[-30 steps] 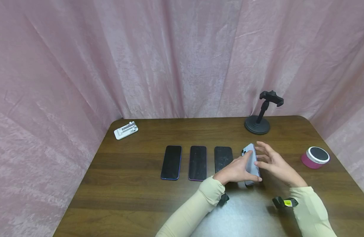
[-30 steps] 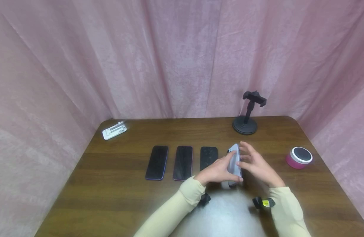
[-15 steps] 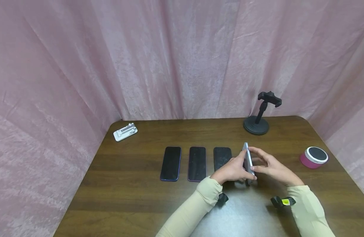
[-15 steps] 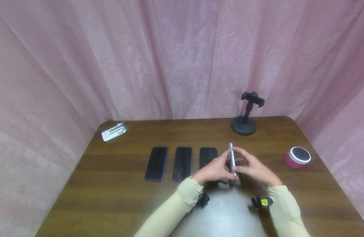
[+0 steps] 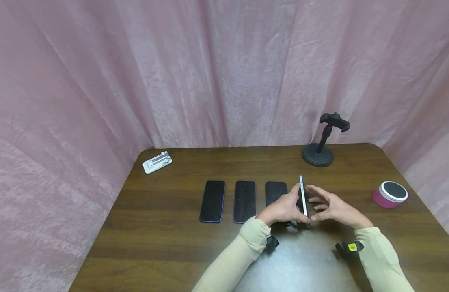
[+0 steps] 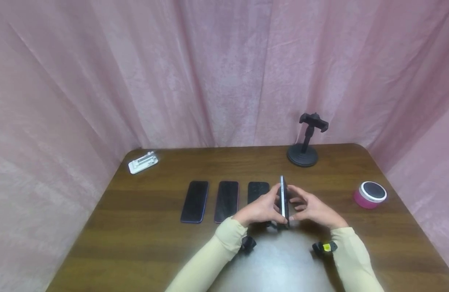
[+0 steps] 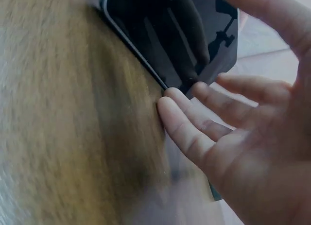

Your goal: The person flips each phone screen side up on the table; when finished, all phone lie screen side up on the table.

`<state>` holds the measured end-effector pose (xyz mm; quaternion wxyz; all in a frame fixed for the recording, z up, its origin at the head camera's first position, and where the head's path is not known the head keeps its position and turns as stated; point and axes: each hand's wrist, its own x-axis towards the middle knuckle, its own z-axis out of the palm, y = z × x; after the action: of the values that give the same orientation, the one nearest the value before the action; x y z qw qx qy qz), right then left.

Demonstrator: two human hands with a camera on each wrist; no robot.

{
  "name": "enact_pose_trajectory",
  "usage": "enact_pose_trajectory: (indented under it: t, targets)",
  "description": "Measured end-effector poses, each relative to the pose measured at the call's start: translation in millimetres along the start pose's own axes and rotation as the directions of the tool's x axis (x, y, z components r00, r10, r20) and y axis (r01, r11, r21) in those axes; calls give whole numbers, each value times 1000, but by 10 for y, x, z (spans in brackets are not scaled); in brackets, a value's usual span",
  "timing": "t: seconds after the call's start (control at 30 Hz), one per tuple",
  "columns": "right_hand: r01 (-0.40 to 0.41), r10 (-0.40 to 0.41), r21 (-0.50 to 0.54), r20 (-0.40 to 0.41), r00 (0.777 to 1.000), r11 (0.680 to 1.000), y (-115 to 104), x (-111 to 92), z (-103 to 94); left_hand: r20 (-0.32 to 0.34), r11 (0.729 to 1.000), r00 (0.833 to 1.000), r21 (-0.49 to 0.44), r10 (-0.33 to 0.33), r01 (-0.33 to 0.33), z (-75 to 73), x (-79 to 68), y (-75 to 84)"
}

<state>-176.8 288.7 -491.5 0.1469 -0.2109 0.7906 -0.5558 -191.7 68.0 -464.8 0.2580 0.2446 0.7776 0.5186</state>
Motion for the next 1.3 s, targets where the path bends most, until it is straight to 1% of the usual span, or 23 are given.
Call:
enact_pose_trajectory:
  t: [0.17, 0.23, 0.3, 0.4, 0.43, 0.53, 0.63, 0.7, 0.77, 0.87, 0.93, 1.03, 1.1, 1.17, 1.23, 1.3]
  targets:
    - [-89, 89, -6, -35, 995, 996, 0, 20, 17, 7, 999, 1000, -36, 13, -13, 8, 30, -17]
    - [-107, 107, -2, -43, 993, 994, -12, 29, 27, 11, 999, 1000, -44, 14, -14, 5, 34, -13]
    - [-130, 128, -22, -70, 989, 991, -31, 36, 41, 6, 999, 1000, -39, 7, -7, 1, 35, -12]
    - [-156, 149, -61, -98, 984, 986, -71, 57, 67, -25, 1000, 1000, 13, -19, 19, -6, 30, -16]
    - [-171, 161, -84, -113, 980, 982, -83, 64, 78, -40, 998, 999, 57, -33, 35, -8, 26, -19]
    - [-201, 182, -145, -136, 974, 969, -114, 86, 100, -83, 980, 993, 172, -81, 95, -6, 10, -26]
    - [-224, 196, -176, -160, 967, 959, -143, 103, 109, -115, 967, 987, 217, -112, 135, -3, -1, -25]
    - [-231, 203, -172, -166, 965, 958, -162, 109, 113, -127, 973, 985, 185, -118, 140, 3, -2, -28]
    - [-247, 217, -173, -179, 960, 953, -182, 113, 120, -132, 982, 985, 139, -111, 129, 12, 3, -33]
    - [-286, 248, -182, -203, 947, 941, -199, 107, 135, -131, 990, 986, 83, -105, 117, 37, 9, -43]
    - [-319, 280, -161, -226, 933, 934, -212, 96, 147, -134, 991, 986, 70, -103, 113, 55, 17, -47]
    - [-355, 321, -105, -252, 913, 929, -227, 78, 164, -148, 988, 982, 78, -120, 133, 79, 31, -48]
    - [-369, 338, -77, -262, 904, 926, -233, 67, 175, -160, 982, 978, 113, -132, 151, 91, 42, -48]
    - [-374, 341, -80, -269, 901, 924, -234, 57, 179, -166, 977, 977, 142, -134, 158, 100, 54, -56]
    - [-374, 337, -92, -277, 900, 923, -231, 49, 182, -175, 966, 978, 211, -115, 152, 100, 66, -63]
    - [-367, 319, -138, -285, 904, 920, -226, 45, 178, -182, 949, 979, 284, -87, 137, 98, 75, -74]
